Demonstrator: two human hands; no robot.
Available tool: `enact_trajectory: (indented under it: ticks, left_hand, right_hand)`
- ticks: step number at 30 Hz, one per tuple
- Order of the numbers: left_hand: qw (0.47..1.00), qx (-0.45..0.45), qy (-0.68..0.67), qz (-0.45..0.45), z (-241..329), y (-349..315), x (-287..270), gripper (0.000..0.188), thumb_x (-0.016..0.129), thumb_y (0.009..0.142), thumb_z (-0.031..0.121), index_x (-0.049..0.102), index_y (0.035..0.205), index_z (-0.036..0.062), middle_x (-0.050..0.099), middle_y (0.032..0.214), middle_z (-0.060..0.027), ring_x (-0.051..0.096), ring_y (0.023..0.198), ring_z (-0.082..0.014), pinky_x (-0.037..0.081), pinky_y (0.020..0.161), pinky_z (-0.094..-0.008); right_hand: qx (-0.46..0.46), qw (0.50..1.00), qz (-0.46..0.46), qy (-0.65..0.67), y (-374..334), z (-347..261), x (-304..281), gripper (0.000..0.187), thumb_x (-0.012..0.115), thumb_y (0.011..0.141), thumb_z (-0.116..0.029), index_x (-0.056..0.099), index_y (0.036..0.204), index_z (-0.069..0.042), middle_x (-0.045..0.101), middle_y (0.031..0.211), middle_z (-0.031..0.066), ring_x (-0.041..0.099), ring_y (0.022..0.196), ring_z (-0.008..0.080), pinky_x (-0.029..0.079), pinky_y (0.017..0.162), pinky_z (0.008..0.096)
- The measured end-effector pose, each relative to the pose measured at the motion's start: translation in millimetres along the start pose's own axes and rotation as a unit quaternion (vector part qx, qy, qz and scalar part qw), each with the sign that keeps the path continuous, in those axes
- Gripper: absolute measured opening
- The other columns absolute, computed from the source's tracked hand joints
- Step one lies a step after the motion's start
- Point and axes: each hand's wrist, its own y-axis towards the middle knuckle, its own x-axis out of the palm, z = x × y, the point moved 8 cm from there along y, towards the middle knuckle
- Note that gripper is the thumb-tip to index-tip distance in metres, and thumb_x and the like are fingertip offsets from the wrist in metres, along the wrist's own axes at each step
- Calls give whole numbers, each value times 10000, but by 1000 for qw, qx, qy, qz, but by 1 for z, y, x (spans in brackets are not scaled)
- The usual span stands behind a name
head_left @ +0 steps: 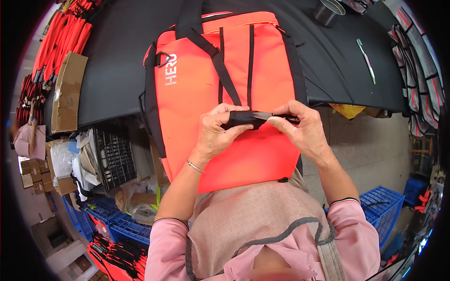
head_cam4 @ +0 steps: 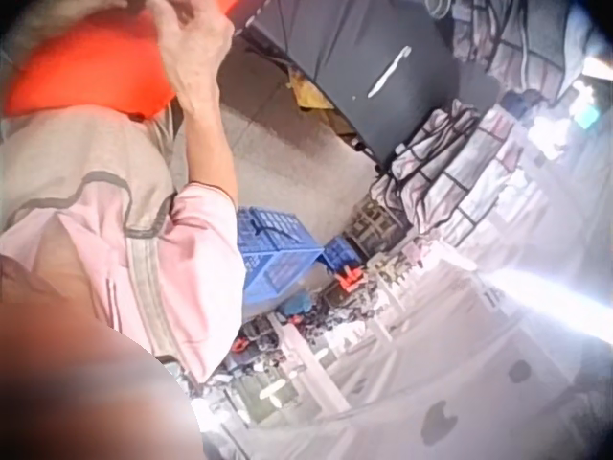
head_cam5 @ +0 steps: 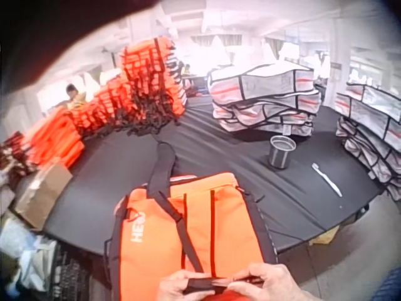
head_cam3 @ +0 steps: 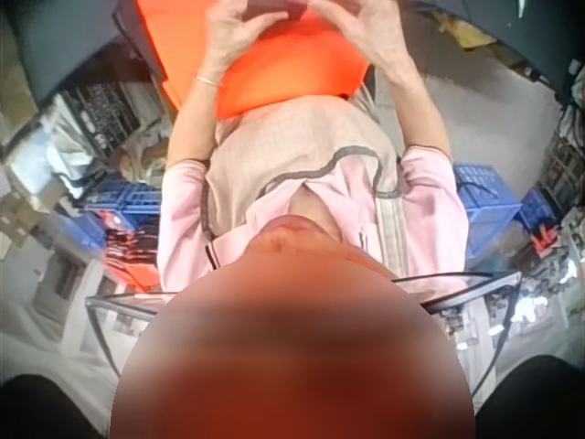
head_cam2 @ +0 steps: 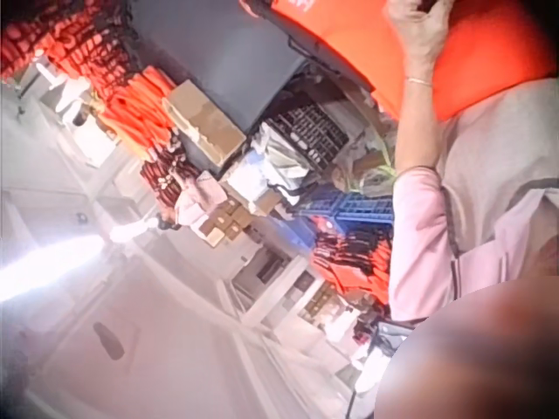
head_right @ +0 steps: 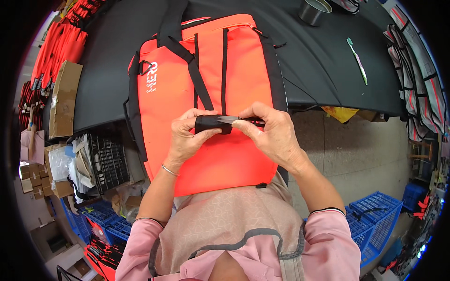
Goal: Checking the straps, clips, and interior lining zippers of manufactured backpacks and bags, using a toothbrush to clean or check mesh/zipper tracks.
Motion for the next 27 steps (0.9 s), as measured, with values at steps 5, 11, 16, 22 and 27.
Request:
enact_trajectory:
  ticks: [5,11,16,22,27]
  left_hand:
    - [1000,11,2,5,3,-4,3,241,811,726,-1,767,955,61,702,969,-70,652,808,-114,542,704,-243]
    - [1000,-20,5,-8,0,-7,5,248,809,721,-4,771,955,69,705,1005,-75,659,890,-144,541,795,-273]
    - [998,-9,61,-14,6,-21,9,262,808,711,-13,765,960,58,697,1038,-80,677,895,-160,558,786,-274]
    - [985,78,156,8,19,-71,11,335,805,659,-43,759,974,61,648,1190,-125,684,933,-206,561,860,-321]
    - [954,85,285,-27,32,-102,18,431,724,626,-78,740,1031,69,591,1302,-188,652,937,-259,523,829,-345]
  right_hand:
    - [-56,995,9,-82,-5,-4,4,194,747,837,-188,666,909,-27,679,772,107,650,665,223,514,641,319]
    - [-27,998,-7,-63,-6,0,6,165,747,836,-90,646,915,13,674,774,77,612,701,105,508,680,263]
    - [-52,990,-52,-119,-9,3,8,122,708,869,-71,638,913,19,660,769,51,594,693,92,492,649,258]
    - [77,985,12,152,-21,29,-2,259,721,883,-133,593,1040,28,611,785,25,589,754,92,503,711,268]
    - [184,967,-88,149,-51,55,35,277,704,899,-210,620,1023,24,575,754,-5,550,762,65,461,717,238]
